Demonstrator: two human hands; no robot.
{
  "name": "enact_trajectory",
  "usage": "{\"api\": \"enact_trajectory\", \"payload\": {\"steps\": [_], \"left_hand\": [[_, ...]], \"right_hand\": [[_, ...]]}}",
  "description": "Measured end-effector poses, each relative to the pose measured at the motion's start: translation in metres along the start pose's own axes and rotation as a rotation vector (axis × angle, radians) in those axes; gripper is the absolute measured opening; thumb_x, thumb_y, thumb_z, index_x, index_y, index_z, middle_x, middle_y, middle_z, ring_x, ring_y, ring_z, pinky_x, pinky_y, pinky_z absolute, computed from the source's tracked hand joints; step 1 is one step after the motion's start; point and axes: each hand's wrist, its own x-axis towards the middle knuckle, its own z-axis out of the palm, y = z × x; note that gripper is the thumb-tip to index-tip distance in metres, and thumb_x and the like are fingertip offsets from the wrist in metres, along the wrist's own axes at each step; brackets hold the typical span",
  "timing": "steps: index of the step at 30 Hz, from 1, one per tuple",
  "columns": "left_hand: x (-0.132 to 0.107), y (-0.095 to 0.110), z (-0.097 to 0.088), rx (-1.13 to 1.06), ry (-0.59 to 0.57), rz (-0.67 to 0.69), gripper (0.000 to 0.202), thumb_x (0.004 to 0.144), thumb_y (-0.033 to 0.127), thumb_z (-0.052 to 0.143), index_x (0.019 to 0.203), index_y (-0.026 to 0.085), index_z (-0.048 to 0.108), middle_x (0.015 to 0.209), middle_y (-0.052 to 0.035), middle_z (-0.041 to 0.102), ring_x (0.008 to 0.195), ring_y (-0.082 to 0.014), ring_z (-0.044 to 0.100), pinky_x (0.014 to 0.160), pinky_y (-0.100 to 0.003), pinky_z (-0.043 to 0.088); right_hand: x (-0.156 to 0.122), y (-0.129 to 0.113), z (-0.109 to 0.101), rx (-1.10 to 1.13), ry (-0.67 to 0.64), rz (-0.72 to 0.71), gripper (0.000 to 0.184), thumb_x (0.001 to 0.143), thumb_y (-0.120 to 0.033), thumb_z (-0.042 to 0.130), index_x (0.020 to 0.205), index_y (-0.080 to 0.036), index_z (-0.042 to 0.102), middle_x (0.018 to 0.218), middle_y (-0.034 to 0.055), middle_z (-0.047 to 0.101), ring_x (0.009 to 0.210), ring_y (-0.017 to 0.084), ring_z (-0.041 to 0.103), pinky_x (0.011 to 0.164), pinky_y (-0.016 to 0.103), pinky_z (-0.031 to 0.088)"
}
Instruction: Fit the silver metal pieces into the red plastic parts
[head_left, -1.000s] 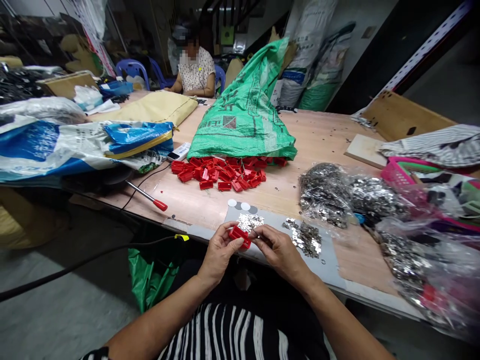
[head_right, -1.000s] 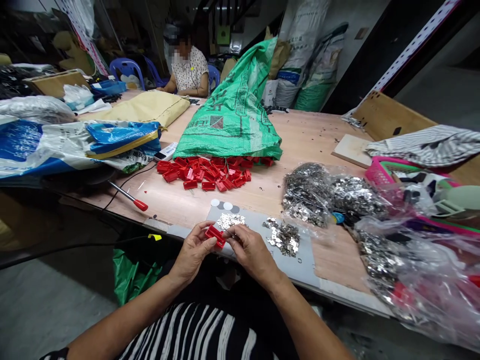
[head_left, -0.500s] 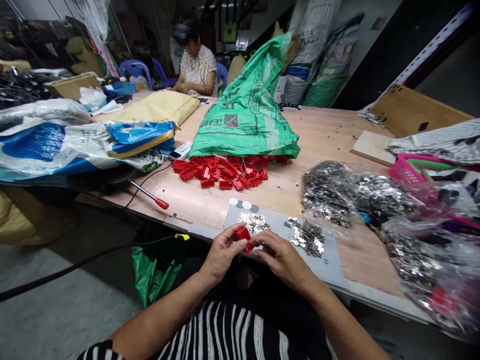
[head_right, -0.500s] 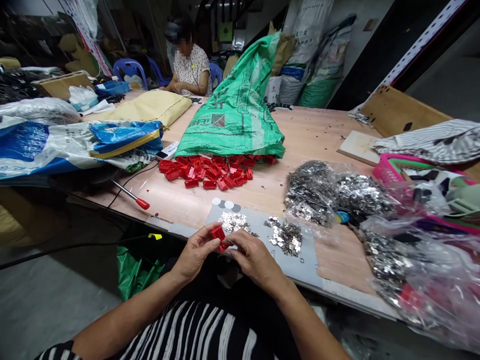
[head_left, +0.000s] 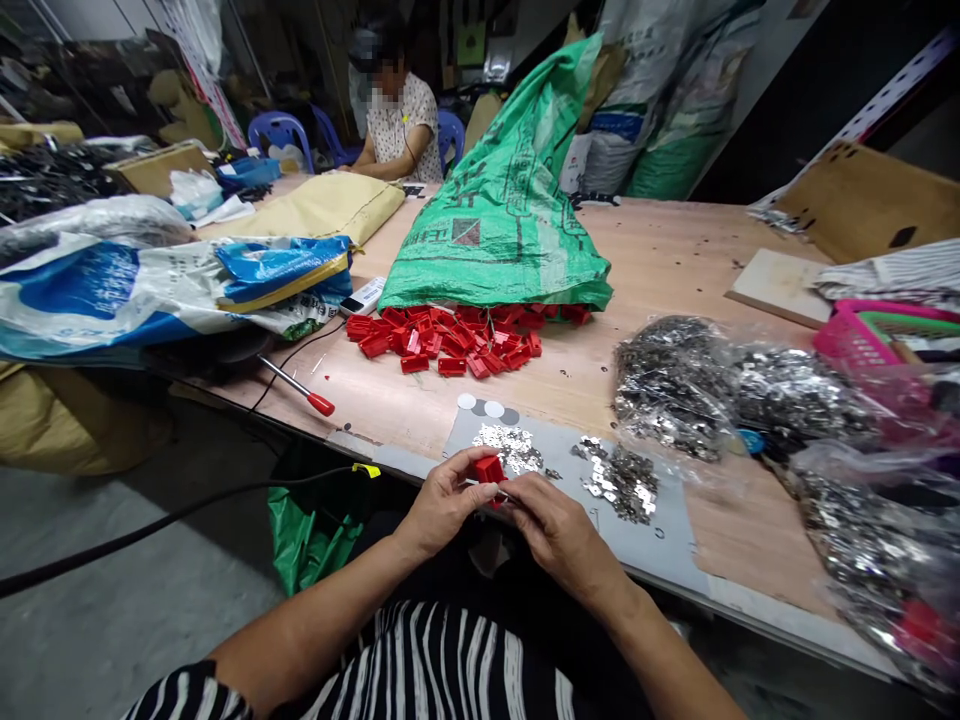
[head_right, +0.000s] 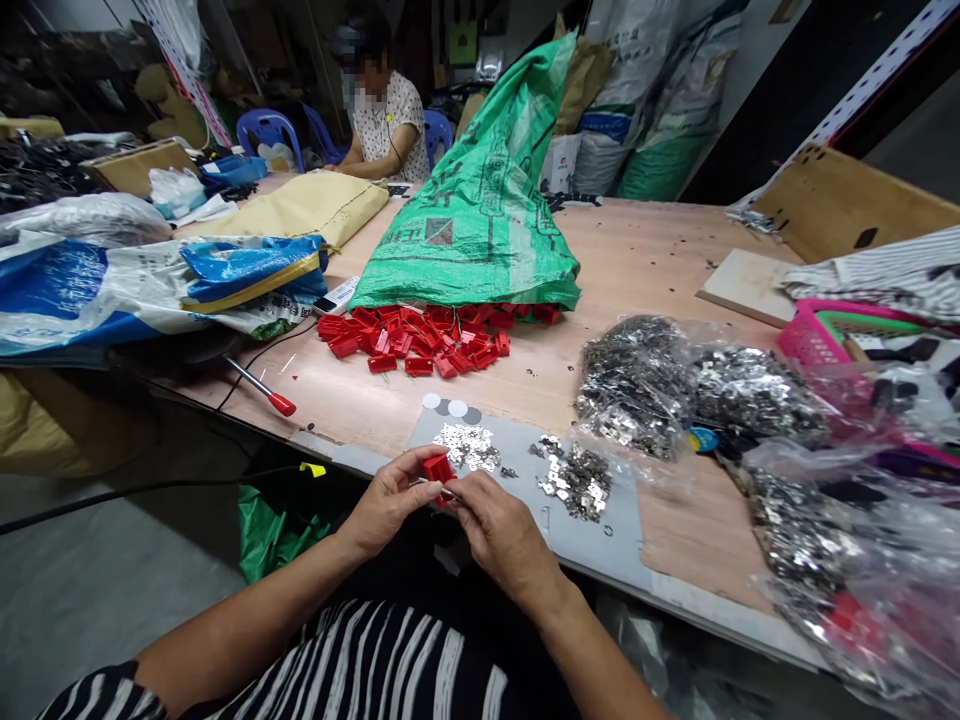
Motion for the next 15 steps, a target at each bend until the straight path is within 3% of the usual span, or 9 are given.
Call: {"api": "enact_trajectory", "payload": {"steps": [8,15], "left_hand": [[0.0001,0.0047,0.0054,-0.327,-0.007,-0.188,0.042,0.069,0.024,0.075,0.109,0.019,0.065,0.093,-0.0045,0.066,0.08,-0.0141,0.061,0.072,-0.024,0.047],[0.0005,0.0021,0.0045,-0.222,-0.069,-0.155,0.043,0.07,0.025,0.075,0.112,0.019,0.064,0.099,-0.006,0.067,0.092,-0.0172,0.06,0.08,-0.027,0.046]], "right_hand": [[0.0027,-0.0004,-0.0077,0.114,0.001,0.049,0.015,0.094,-0.021,0.047,0.091,-0.022,0.061,0.087,0.0053,0.063,0.082,0.018,0.059,0.075,0.031,0.05],[-0.002,0.0035,-0.0093,0.161,-0.019,0.146,0.013,0.091,-0.026,0.054,0.102,-0.025,0.062,0.093,0.0043,0.063,0.083,0.018,0.059,0.077,0.031,0.049]]}}
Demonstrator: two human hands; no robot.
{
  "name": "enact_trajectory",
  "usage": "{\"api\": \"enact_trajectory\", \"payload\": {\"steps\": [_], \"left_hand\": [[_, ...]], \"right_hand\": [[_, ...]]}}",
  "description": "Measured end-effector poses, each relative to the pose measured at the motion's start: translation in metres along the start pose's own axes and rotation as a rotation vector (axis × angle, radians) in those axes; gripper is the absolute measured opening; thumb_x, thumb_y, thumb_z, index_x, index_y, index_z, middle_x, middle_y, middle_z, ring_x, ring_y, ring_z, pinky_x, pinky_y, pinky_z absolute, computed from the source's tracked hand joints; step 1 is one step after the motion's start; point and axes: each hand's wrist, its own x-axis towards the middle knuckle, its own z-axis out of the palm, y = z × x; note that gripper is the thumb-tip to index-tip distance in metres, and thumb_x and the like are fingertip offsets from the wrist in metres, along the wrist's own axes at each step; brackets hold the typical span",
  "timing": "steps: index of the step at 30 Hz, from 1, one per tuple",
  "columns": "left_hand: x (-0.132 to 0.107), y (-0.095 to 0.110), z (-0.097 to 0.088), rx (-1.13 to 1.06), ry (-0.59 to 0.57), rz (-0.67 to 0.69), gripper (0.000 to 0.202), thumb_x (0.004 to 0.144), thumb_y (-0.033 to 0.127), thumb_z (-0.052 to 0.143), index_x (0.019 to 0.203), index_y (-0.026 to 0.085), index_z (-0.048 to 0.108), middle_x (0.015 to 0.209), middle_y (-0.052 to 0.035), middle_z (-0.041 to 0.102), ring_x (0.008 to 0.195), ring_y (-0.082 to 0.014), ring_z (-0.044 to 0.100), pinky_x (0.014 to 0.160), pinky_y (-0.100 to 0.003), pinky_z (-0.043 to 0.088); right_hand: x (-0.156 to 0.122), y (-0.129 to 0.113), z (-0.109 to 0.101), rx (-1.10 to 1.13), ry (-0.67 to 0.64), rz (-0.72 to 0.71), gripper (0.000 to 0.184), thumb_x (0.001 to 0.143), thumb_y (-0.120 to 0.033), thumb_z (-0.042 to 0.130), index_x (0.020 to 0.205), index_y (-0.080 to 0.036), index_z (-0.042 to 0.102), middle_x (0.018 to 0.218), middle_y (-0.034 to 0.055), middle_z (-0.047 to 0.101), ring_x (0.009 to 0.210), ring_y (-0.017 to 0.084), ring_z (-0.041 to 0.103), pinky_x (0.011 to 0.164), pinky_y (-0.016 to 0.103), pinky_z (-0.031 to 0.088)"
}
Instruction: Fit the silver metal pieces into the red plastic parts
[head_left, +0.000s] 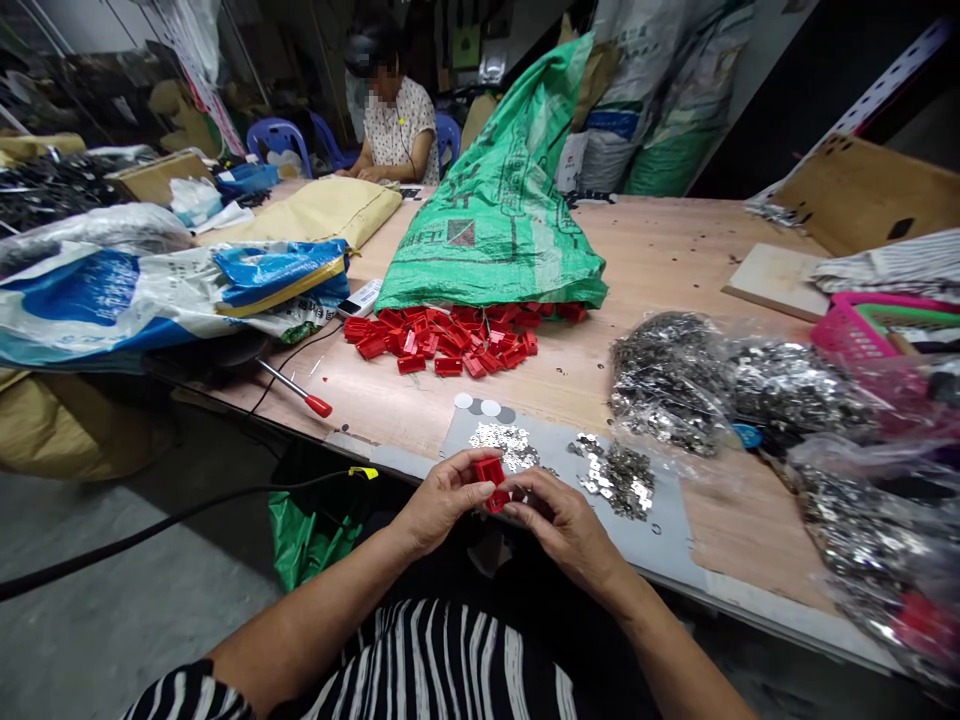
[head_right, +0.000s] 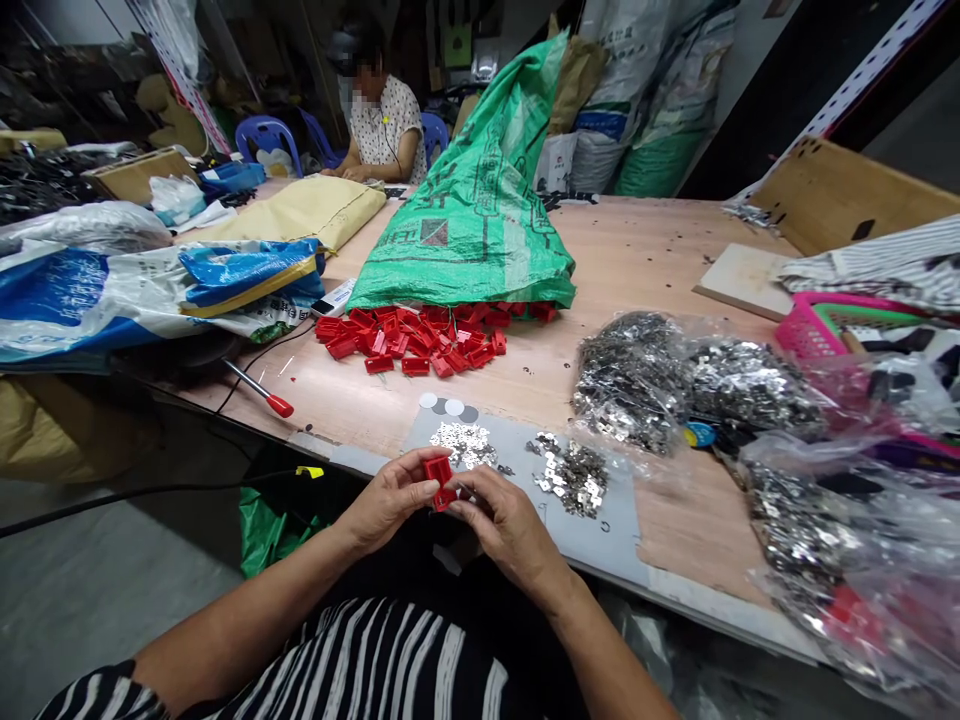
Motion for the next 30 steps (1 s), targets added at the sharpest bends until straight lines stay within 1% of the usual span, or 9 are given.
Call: {"api": "enact_trajectory", "payload": {"steps": [3,4,6,8,11,14,16,19,30], "left_hand": [[0.001,-0.002,-0.004,0.073,0.005,0.041,0.047,0.067,0.022,0.077,0.111,0.019,0.061,0.1,-0.0056,0.066,0.093,-0.0179,0.061,0.082,-0.028,0.047],[0.001,-0.002,-0.005,0.109,0.004,0.052,0.048,0.066,0.022,0.077,0.11,0.02,0.06,0.1,-0.0052,0.066,0.092,-0.0178,0.061,0.082,-0.029,0.047],[0.001,-0.002,-0.007,0.213,-0.009,0.1,0.046,0.067,0.021,0.076,0.109,0.02,0.058,0.102,-0.0047,0.065,0.09,-0.0174,0.062,0.082,-0.029,0.047],[0.001,-0.001,-0.01,0.386,-0.009,0.194,0.039,0.07,0.021,0.073,0.107,0.021,0.058,0.103,-0.0046,0.064,0.091,-0.0174,0.061,0.084,-0.03,0.047],[0.004,-0.001,-0.015,0.71,0.02,0.323,0.033,0.073,0.018,0.069,0.105,0.021,0.061,0.099,-0.0035,0.065,0.089,-0.0177,0.061,0.083,-0.029,0.046],[0.009,-0.002,-0.02,0.893,0.004,0.361,0.035,0.072,0.018,0.068,0.107,0.022,0.062,0.096,-0.0027,0.067,0.087,-0.0183,0.062,0.082,-0.03,0.047],[0.013,-0.004,-0.023,0.935,-0.021,0.38,0.037,0.073,0.018,0.067,0.109,0.023,0.063,0.1,-0.0036,0.069,0.092,-0.0197,0.063,0.085,-0.032,0.047],[0.017,-0.006,-0.026,0.962,-0.055,0.412,0.042,0.073,0.019,0.067,0.114,0.025,0.064,0.106,-0.0052,0.07,0.099,-0.0216,0.064,0.09,-0.034,0.047],[0.02,-0.007,-0.031,1.014,-0.07,0.49,0.045,0.074,0.019,0.069,0.118,0.026,0.062,0.105,-0.006,0.072,0.095,-0.0212,0.067,0.085,-0.034,0.051]], "right_hand": [[-0.003,0.001,-0.002,-0.051,0.024,0.081,0.02,0.089,-0.028,0.057,0.109,-0.025,0.057,0.09,0.0023,0.062,0.07,0.015,0.057,0.069,0.028,0.05],[-0.004,0.0,-0.003,-0.072,0.033,0.085,0.022,0.09,-0.028,0.055,0.112,-0.025,0.056,0.092,0.0025,0.062,0.07,0.015,0.057,0.069,0.028,0.05],[-0.005,-0.001,-0.004,-0.126,0.051,0.057,0.024,0.093,-0.026,0.048,0.117,-0.025,0.054,0.1,0.0047,0.06,0.081,0.017,0.059,0.077,0.03,0.05],[-0.007,-0.001,-0.003,-0.195,0.066,0.021,0.028,0.096,-0.024,0.041,0.12,-0.025,0.055,0.103,0.0066,0.058,0.093,0.019,0.058,0.084,0.032,0.049],[-0.01,0.003,0.002,-0.292,0.072,0.019,0.03,0.096,-0.023,0.039,0.12,-0.025,0.057,0.093,0.0066,0.06,0.088,0.019,0.06,0.078,0.031,0.051],[-0.012,0.01,0.007,-0.367,0.078,0.069,0.029,0.092,-0.022,0.045,0.118,-0.024,0.058,0.098,0.0066,0.065,0.087,0.02,0.063,0.077,0.033,0.052],[-0.012,0.013,0.009,-0.389,0.066,0.106,0.024,0.09,-0.021,0.049,0.111,-0.024,0.061,0.1,0.0054,0.067,0.087,0.021,0.064,0.078,0.034,0.052],[-0.01,0.014,0.009,-0.383,0.03,0.119,0.018,0.09,-0.02,0.049,0.1,-0.024,0.063,0.094,0.0034,0.068,0.084,0.019,0.064,0.077,0.033,0.052],[-0.005,0.013,0.008,-0.331,-0.014,0.049,0.021,0.092,-0.016,0.046,0.1,-0.024,0.064,0.095,0.0048,0.065,0.087,0.018,0.062,0.078,0.032,0.052]]}}
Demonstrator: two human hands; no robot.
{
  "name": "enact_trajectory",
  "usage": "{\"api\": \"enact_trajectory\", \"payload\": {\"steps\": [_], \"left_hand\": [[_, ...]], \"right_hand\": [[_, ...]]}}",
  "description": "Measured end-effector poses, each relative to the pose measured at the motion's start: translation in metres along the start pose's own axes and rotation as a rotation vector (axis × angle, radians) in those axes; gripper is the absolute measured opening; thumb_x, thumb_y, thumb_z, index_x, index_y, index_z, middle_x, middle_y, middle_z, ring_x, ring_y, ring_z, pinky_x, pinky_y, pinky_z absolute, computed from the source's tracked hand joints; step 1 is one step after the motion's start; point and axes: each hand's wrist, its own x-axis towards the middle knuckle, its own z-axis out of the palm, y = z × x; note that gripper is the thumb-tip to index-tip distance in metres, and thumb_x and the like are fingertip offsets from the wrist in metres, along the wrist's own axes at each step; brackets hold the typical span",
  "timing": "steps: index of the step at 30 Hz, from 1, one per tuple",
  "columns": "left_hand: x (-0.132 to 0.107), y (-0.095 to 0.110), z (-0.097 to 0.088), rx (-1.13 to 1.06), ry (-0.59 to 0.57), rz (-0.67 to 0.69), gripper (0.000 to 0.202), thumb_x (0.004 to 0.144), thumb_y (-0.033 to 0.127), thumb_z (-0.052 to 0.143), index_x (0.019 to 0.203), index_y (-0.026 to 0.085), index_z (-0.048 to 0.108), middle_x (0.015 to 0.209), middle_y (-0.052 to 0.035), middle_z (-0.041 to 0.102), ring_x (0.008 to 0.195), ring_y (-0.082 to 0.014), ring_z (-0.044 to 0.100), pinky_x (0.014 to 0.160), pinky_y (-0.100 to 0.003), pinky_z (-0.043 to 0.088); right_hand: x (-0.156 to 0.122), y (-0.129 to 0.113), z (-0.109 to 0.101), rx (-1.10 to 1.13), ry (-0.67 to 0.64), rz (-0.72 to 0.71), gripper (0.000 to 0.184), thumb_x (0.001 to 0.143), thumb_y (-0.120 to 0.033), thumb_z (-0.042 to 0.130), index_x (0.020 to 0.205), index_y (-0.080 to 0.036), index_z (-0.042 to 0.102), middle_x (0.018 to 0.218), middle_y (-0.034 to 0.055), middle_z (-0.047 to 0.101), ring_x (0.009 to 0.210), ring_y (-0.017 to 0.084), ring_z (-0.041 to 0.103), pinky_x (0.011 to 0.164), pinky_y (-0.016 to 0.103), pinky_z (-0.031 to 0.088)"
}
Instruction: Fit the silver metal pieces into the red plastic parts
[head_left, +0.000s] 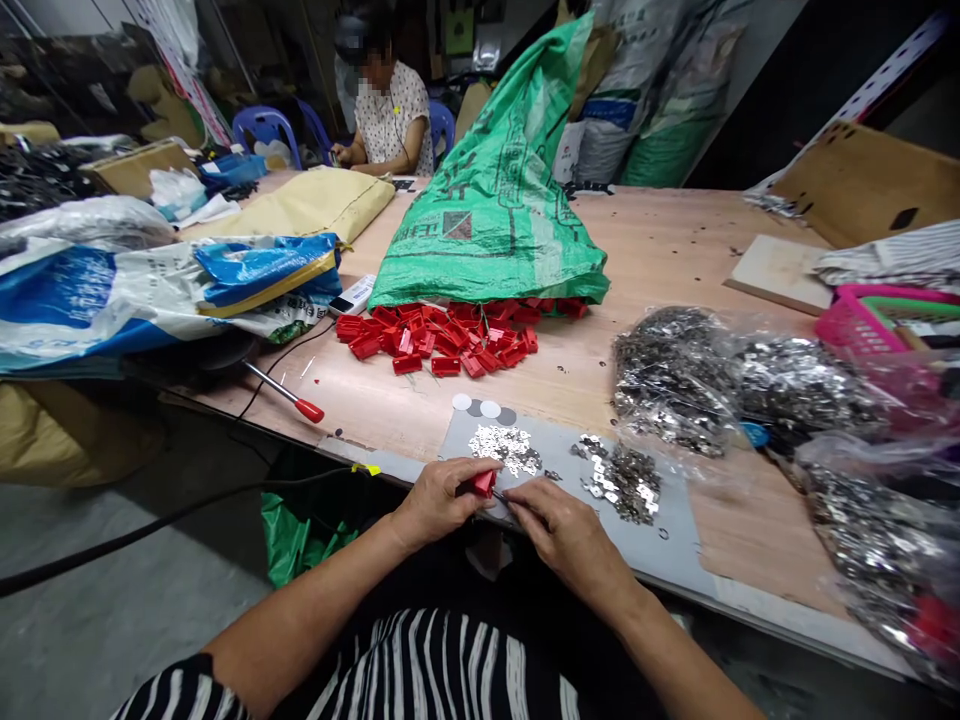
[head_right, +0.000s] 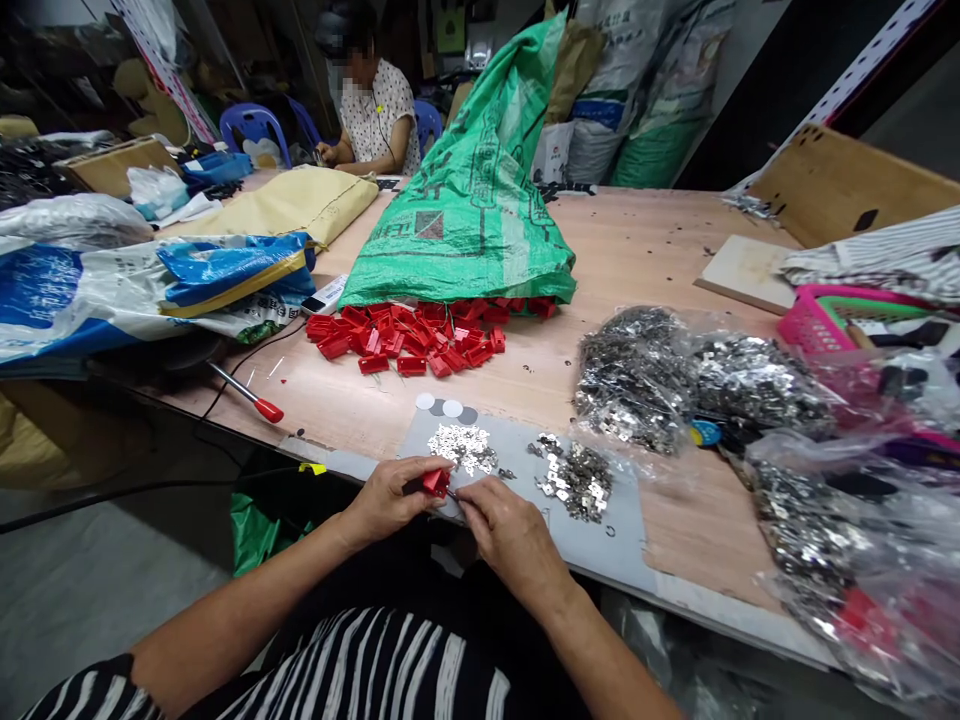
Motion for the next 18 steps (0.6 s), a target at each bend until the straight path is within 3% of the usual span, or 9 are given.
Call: {"api": "enact_trajectory", "payload": {"steps": [7,18], "left_hand": [[-0.001,-0.001,0.002,0.021,-0.008,0.007,0.04,0.077,0.021,0.068,0.116,0.025,0.063,0.104,-0.0072,0.072,0.096,-0.0212,0.066,0.086,-0.033,0.051],[-0.003,-0.001,0.008,0.063,0.015,0.013,0.04,0.075,0.013,0.067,0.113,0.024,0.062,0.107,-0.0057,0.07,0.1,-0.0205,0.065,0.089,-0.032,0.049]], "right_hand": [[-0.001,-0.002,0.001,-0.017,-0.003,0.033,0.022,0.092,-0.015,0.046,0.101,-0.023,0.063,0.095,0.005,0.064,0.086,0.018,0.062,0.076,0.03,0.051],[0.006,-0.03,0.011,-0.214,-0.022,0.254,0.018,0.091,-0.015,0.044,0.094,-0.021,0.062,0.091,0.0047,0.062,0.082,0.019,0.063,0.072,0.029,0.049]]}}
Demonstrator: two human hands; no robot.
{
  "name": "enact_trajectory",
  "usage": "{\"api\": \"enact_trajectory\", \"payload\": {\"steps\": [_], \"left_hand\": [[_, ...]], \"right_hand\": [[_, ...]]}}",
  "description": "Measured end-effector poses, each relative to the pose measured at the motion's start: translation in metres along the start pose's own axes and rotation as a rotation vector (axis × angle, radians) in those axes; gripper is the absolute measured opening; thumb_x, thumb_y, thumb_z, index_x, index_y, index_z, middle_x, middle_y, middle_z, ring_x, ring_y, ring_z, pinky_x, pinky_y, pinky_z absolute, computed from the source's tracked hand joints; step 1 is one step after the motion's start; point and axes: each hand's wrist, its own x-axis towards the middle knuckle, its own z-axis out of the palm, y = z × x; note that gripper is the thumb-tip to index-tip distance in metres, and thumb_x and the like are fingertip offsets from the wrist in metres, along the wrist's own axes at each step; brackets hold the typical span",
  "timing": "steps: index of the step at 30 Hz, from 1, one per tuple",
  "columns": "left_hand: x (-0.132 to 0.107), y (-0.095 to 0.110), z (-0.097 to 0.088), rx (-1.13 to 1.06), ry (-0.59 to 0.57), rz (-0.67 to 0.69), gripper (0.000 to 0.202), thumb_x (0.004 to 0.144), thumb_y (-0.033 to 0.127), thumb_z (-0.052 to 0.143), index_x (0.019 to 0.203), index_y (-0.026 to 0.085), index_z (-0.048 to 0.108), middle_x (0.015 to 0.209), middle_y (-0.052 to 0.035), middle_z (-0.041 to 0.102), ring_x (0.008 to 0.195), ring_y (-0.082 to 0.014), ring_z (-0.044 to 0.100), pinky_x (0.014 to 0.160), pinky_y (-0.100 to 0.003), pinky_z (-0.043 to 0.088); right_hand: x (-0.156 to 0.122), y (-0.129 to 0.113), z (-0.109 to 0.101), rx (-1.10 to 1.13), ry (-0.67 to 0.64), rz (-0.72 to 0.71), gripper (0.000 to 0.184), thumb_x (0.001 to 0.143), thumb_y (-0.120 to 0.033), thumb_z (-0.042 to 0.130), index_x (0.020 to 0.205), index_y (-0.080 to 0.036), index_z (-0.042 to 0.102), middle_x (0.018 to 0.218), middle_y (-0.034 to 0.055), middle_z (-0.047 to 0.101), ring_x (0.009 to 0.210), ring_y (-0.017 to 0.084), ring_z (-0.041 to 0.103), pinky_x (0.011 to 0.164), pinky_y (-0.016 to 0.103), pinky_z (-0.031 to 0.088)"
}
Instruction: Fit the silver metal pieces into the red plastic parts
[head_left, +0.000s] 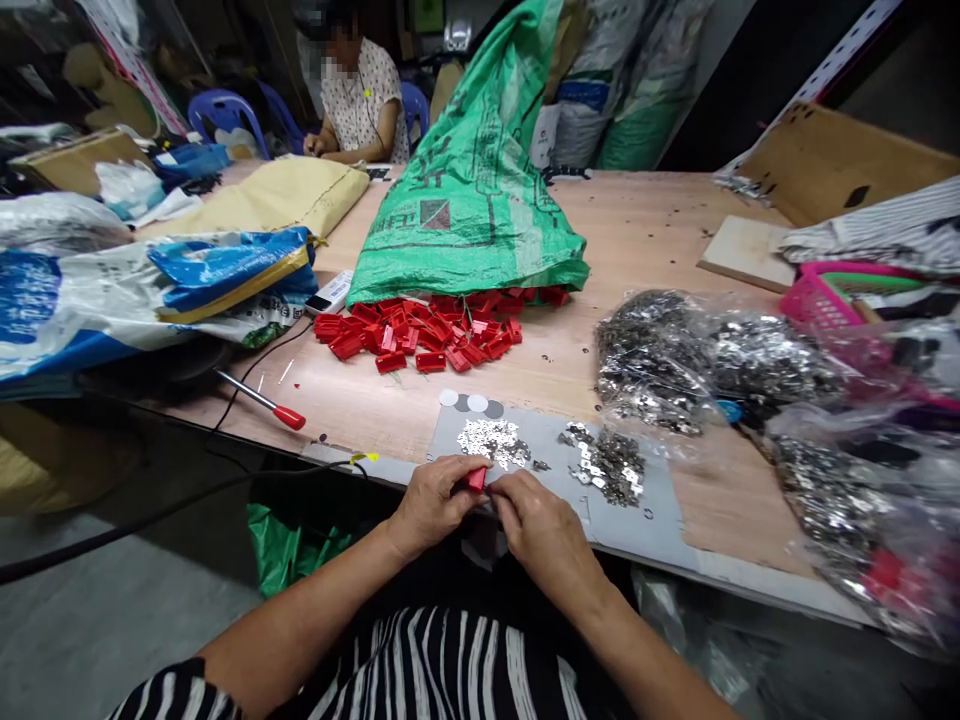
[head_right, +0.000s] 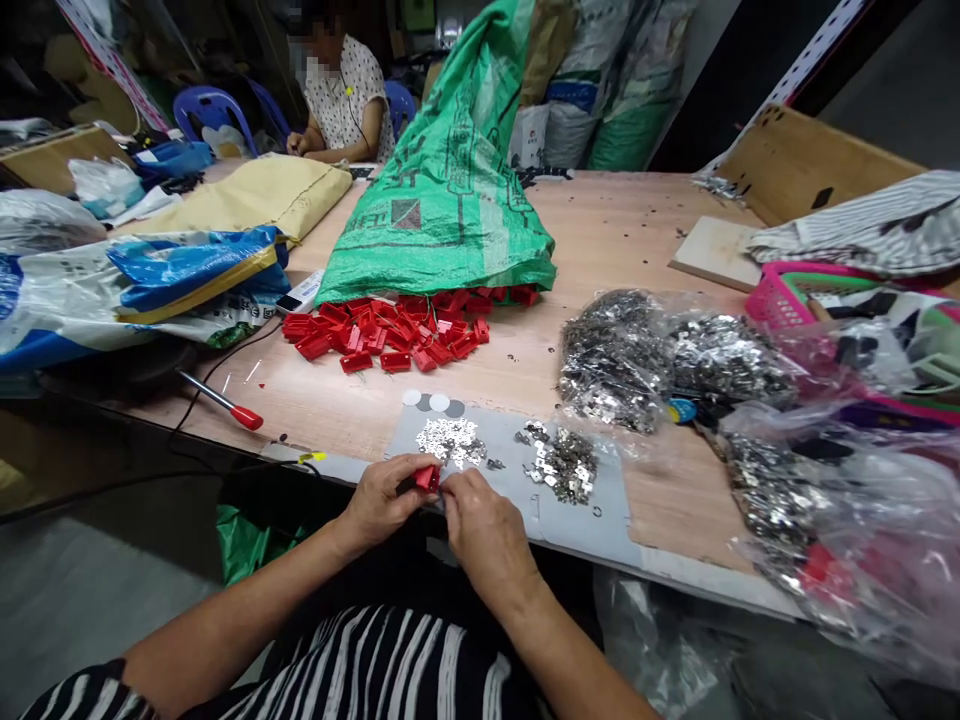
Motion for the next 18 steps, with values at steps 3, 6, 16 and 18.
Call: {"api": "enact_trajectory", "payload": {"steps": [3,6,16,18], "left_hand": [[0.001,0.007,-0.001,-0.018,0.015,-0.034,0.037,0.073,0.013,0.068,0.109,0.023,0.064,0.104,-0.0065,0.07,0.097,-0.0212,0.064,0.087,-0.032,0.048],[0.001,0.02,-0.006,-0.069,0.147,-0.098,0.033,0.071,0.014,0.069,0.103,0.022,0.065,0.096,-0.005,0.068,0.088,-0.0197,0.063,0.083,-0.03,0.047],[0.0,0.036,-0.017,-0.875,0.365,-0.487,0.021,0.074,0.032,0.071,0.082,0.017,0.059,0.078,-0.0017,0.068,0.078,-0.0139,0.062,0.078,-0.025,0.044],[-0.006,0.036,-0.012,-0.997,0.366,-0.524,0.023,0.073,0.032,0.073,0.08,0.016,0.058,0.08,-0.0033,0.069,0.084,-0.0154,0.064,0.083,-0.027,0.044]], "right_hand": [[-0.004,0.005,0.004,0.003,0.034,-0.013,0.02,0.093,-0.018,0.042,0.101,-0.021,0.059,0.093,0.0058,0.061,0.083,0.02,0.063,0.071,0.031,0.05],[-0.009,0.01,0.004,0.143,0.158,-0.063,0.022,0.095,-0.023,0.037,0.106,-0.021,0.055,0.097,0.0072,0.06,0.088,0.021,0.062,0.076,0.032,0.049],[0.002,0.028,-0.031,0.304,0.237,0.039,0.027,0.094,-0.034,0.035,0.111,-0.022,0.051,0.082,0.0029,0.068,0.072,0.018,0.063,0.071,0.029,0.048],[0.012,0.038,-0.041,0.222,0.276,0.071,0.029,0.091,-0.032,0.039,0.114,-0.021,0.053,0.087,0.005,0.069,0.079,0.02,0.065,0.074,0.03,0.048]]}}
